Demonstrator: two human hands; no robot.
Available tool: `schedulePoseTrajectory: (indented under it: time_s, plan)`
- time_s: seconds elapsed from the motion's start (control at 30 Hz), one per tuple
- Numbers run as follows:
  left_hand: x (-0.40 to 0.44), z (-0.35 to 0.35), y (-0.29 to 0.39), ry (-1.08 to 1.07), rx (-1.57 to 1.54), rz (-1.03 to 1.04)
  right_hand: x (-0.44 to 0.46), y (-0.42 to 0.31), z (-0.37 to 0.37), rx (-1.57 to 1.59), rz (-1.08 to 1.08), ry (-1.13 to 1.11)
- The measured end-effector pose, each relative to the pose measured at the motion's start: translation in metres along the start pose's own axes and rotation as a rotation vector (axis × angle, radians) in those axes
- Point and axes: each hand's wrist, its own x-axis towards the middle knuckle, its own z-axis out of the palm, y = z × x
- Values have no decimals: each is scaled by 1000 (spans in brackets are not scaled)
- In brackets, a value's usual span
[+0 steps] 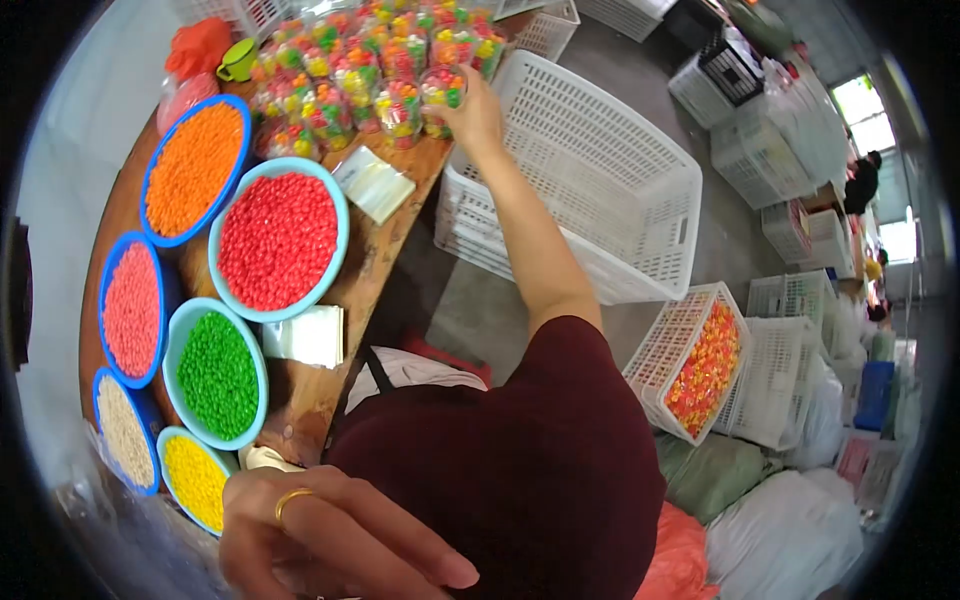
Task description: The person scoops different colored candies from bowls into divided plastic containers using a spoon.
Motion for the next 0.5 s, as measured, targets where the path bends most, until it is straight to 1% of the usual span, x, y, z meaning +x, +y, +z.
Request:
schedulePoseTrajectory:
  time_s: [0.03,0.1,0.13,0.2,0.23,0.3,0.33,0.4,0.47,0.5]
  plan:
    - [-8,4,0,33,-73,-51,-2,-6,-6,-13,13,45]
    - [-13,1,4,1,-191,-155,-11,-20,-17,-32,38,125]
    - [-5,-7,8,-63,-234,-202,-16,-27,-21,3,-3,160]
    - [-7,-7,11,-66,-279,-230,-27,-42,-30,68,-88,227]
    - [-18,3,12,-4,-279,-213,-36,-58,-38,133,-34,153]
    - [-18,3,15,-21,-275,-195,-57,-100,-49,264,74,-3]
    - [0,-8,15,-108,-269,-193,-67,-113,-47,329,22,-23]
    - [8,-21,25,-151,-122,-210,-83,-138,-43,456,-84,-58]
    - [-2,-33,42,-39,132,-207,-96,-172,-48,512,-153,-142]
    - [-10,-41,53,29,245,-194,-103,-187,-51,584,-56,-275]
